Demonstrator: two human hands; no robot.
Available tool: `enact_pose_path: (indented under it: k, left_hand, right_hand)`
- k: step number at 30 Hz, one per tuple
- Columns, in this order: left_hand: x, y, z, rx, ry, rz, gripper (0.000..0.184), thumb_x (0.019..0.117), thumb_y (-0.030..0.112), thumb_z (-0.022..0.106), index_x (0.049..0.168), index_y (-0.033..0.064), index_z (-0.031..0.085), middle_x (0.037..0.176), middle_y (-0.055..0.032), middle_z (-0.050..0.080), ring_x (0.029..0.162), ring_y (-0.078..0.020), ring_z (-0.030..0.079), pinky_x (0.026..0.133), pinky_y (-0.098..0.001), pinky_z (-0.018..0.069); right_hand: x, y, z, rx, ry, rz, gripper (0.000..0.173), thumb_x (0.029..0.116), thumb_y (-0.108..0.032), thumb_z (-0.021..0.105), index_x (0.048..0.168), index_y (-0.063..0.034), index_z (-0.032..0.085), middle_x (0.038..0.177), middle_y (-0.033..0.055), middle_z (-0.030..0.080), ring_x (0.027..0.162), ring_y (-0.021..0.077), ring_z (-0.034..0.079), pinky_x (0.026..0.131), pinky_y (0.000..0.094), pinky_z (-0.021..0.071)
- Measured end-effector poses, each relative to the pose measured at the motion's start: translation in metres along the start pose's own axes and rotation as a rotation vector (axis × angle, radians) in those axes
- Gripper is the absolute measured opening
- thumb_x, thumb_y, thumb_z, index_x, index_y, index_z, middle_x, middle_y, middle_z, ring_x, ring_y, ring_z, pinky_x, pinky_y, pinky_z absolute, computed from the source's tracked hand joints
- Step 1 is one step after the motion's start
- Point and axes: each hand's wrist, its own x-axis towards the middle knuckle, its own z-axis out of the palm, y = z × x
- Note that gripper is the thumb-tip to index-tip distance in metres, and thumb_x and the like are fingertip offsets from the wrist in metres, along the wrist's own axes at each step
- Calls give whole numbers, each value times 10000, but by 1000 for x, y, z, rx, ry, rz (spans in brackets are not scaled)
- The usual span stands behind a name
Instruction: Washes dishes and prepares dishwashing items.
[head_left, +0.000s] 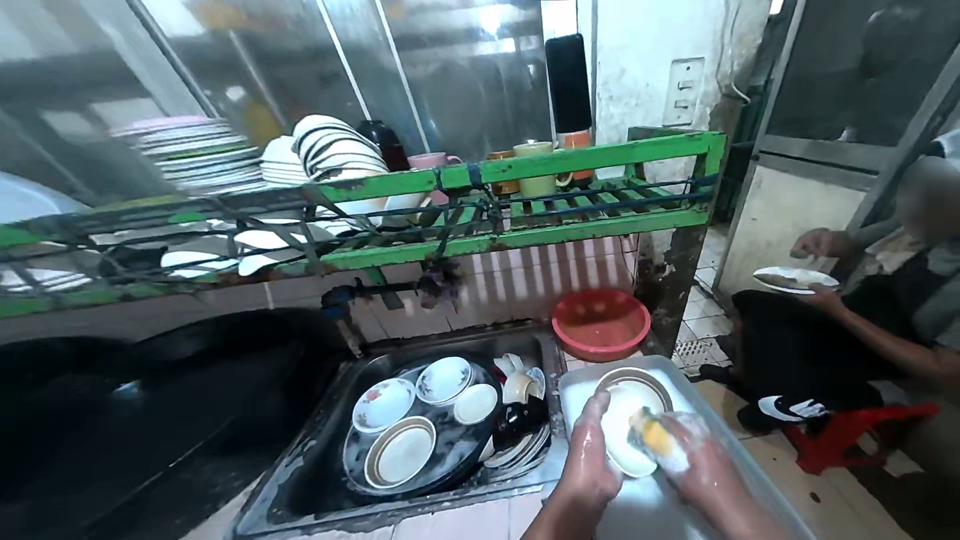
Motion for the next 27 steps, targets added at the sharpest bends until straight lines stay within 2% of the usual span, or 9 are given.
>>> enact_pose_path:
  k: [4, 7, 8, 12, 15, 17, 20, 24, 27]
  left_hand:
    - [1, -16, 4, -7, -47, -78, 444, 1108, 392, 357, 1355, 61, 521, 1133, -161, 674, 1016, -263, 686, 850, -468, 587]
    - [7, -3, -5, 83, -14, 11, 405, 1105, 361, 358, 1245, 43, 565, 963, -118, 683, 843, -202, 695, 719, -392, 601]
    - [7, 5, -9, 119, 9, 34, 403, 1103, 346, 374, 1258, 32, 572, 983, -135, 684, 858, -217, 695, 731, -404, 600]
    - [4, 14, -11, -3, -12, -62, 386, 1095, 326, 382, 1297, 37, 540, 1072, -190, 681, 960, -302, 701, 798, -490, 600]
    - [4, 3, -9, -24, -74, -79, 359, 1096, 307, 372, 1254, 43, 557, 1011, -156, 688, 912, -258, 704, 778, -446, 604]
    - [6, 9, -16, 11, -64, -29, 372, 1103, 336, 358, 1214, 47, 565, 947, -120, 675, 852, -210, 692, 737, -395, 597]
    - [12, 38, -40, 48, 87, 109, 389, 1101, 347, 392, 1265, 38, 563, 1008, -142, 670, 890, -236, 683, 760, -426, 589]
    - [32, 92, -109, -114, 361, 326, 393, 1084, 340, 445, 1330, 47, 534, 1125, -192, 655, 980, -313, 669, 804, -540, 575]
    - [43, 123, -168, -12, 663, 418, 377, 1093, 262, 437, 1340, -13, 508, 1145, -227, 611, 972, -319, 628, 796, -531, 545]
  right_hand:
    - [21, -16, -6, 19, -84, 48, 453, 942, -182, 667, 1372, -43, 633, 1363, 225, 623, 1322, 378, 561, 1118, 537, 447]
    - [2, -27, 5, 100, -67, -207, 412, 904, -138, 673, 1301, -28, 677, 1280, 192, 680, 1246, 352, 622, 1056, 515, 505]
    - [-2, -24, 6, 85, -72, -272, 389, 904, -135, 675, 1279, -35, 689, 1257, 180, 695, 1226, 354, 636, 1034, 517, 522]
    - [18, -16, -14, -109, -195, -92, 383, 960, -118, 618, 1335, -51, 660, 1326, 209, 650, 1288, 402, 581, 1069, 559, 476]
    - [30, -32, -4, -59, -147, -78, 378, 975, -170, 597, 1332, -68, 664, 1323, 187, 652, 1296, 370, 574, 1084, 538, 468]
    - [21, -46, 13, 43, -54, -250, 370, 927, -148, 633, 1272, -29, 695, 1254, 193, 691, 1230, 376, 625, 1036, 532, 511]
    - [7, -43, 23, 84, -41, -457, 327, 882, -81, 675, 1200, -23, 721, 1152, 183, 728, 1120, 377, 683, 965, 532, 555]
    - [-16, -12, -6, -7, -396, -228, 331, 927, -68, 666, 1240, 37, 691, 1246, 288, 665, 1228, 481, 603, 1047, 612, 482]
    - [-32, 11, -19, -117, -498, -89, 369, 946, -138, 680, 1254, 66, 672, 1287, 323, 640, 1257, 506, 582, 1080, 624, 438]
